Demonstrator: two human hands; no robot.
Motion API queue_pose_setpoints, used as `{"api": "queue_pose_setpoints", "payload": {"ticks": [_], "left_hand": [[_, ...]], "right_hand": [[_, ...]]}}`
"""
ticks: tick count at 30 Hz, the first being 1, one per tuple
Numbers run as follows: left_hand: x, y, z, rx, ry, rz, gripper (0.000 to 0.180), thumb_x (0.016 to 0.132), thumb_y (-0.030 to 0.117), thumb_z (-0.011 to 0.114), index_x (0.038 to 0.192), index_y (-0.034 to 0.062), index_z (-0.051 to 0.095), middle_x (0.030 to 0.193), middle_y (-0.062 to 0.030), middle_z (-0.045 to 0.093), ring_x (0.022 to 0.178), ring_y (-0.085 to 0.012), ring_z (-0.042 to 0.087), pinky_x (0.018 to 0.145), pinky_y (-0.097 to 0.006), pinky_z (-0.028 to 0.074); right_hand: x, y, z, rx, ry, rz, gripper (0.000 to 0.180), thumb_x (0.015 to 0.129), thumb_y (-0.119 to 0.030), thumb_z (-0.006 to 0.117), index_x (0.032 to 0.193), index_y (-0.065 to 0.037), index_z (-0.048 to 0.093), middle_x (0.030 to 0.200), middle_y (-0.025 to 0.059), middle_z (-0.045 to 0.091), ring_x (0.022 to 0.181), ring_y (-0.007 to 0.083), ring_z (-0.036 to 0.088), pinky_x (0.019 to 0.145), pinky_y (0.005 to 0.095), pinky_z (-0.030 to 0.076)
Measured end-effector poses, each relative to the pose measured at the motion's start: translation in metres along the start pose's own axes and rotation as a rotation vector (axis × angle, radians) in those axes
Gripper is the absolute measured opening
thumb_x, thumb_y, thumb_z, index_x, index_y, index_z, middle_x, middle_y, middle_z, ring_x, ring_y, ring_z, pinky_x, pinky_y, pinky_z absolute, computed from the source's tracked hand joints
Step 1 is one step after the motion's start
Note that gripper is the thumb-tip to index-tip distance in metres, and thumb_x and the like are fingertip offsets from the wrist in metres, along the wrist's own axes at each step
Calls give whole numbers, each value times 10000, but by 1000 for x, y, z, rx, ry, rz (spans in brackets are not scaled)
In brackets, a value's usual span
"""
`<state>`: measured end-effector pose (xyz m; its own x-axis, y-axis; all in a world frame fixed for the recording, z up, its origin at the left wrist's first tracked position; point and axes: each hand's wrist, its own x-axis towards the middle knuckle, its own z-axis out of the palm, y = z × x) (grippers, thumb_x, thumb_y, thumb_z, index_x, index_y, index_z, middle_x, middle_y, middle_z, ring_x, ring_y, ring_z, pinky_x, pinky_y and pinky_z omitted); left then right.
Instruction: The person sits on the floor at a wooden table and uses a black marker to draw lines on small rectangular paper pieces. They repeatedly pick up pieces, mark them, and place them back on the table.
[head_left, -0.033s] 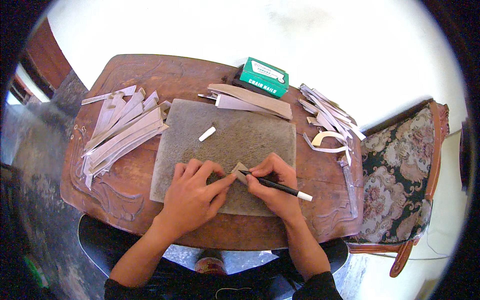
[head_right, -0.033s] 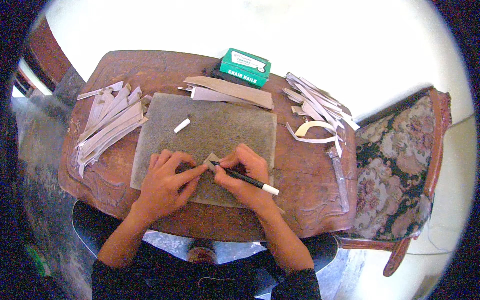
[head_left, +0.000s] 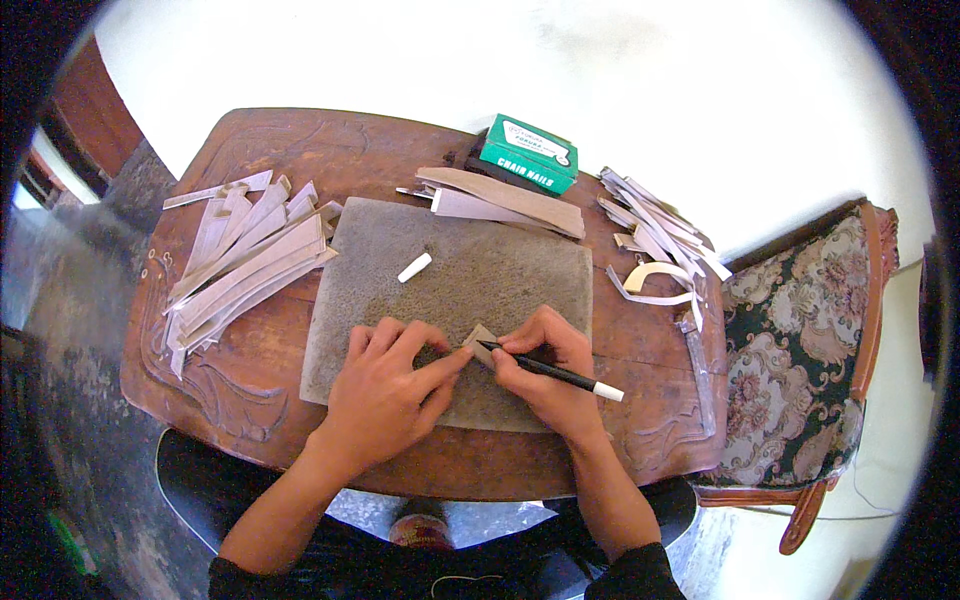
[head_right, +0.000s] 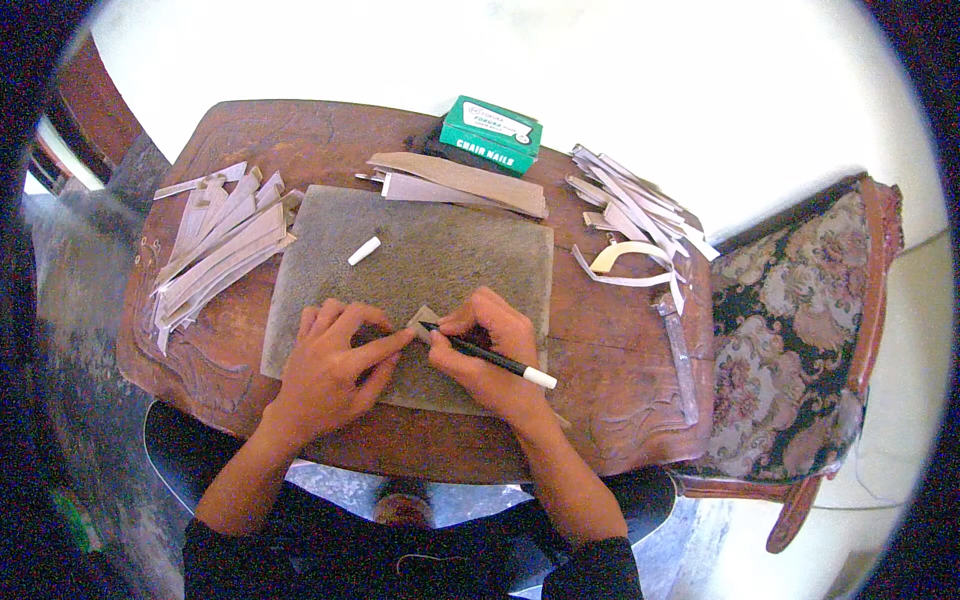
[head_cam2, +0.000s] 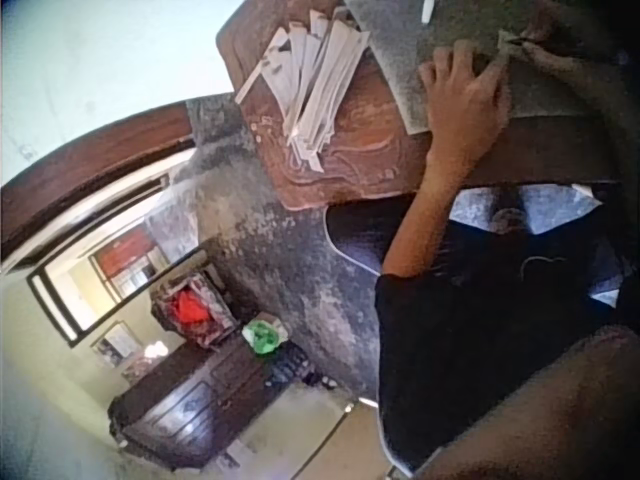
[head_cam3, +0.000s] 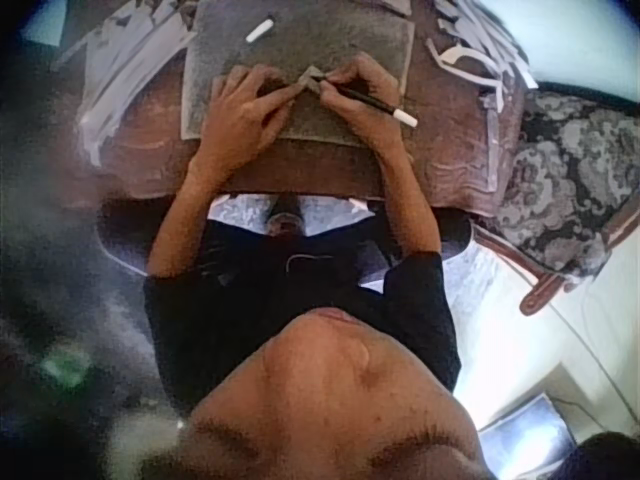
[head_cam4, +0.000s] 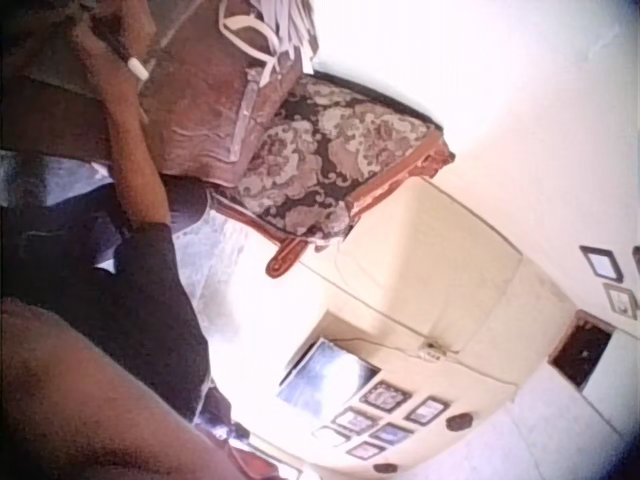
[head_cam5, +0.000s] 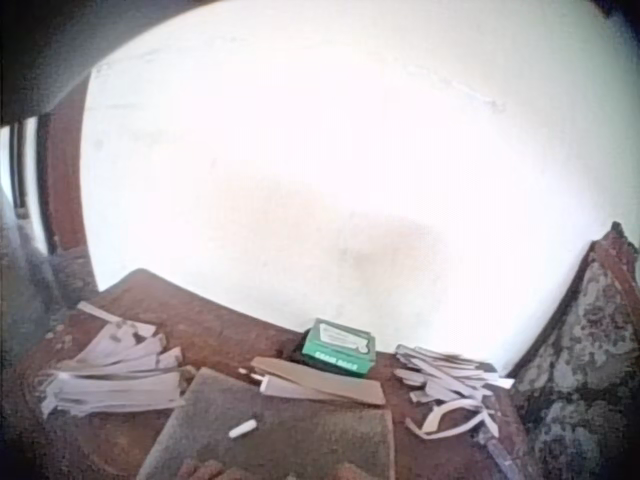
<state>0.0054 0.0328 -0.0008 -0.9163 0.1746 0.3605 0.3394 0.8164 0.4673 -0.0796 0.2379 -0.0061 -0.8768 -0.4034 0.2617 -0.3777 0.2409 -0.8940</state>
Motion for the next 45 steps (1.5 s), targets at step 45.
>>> {"api": "queue_pose_setpoints", "payload": {"ticks": [45], "left_hand": [[0,0,0,12,-1,11,381,819,155,734,1198,199,751,1088,-15,627,993,-258,548,848,-418,402]], "right_hand": [[6,7,1,-45,-45,81,204,746,-96,796,787,-21,611,750,89,610,683,191,605,633,319,476]]}}
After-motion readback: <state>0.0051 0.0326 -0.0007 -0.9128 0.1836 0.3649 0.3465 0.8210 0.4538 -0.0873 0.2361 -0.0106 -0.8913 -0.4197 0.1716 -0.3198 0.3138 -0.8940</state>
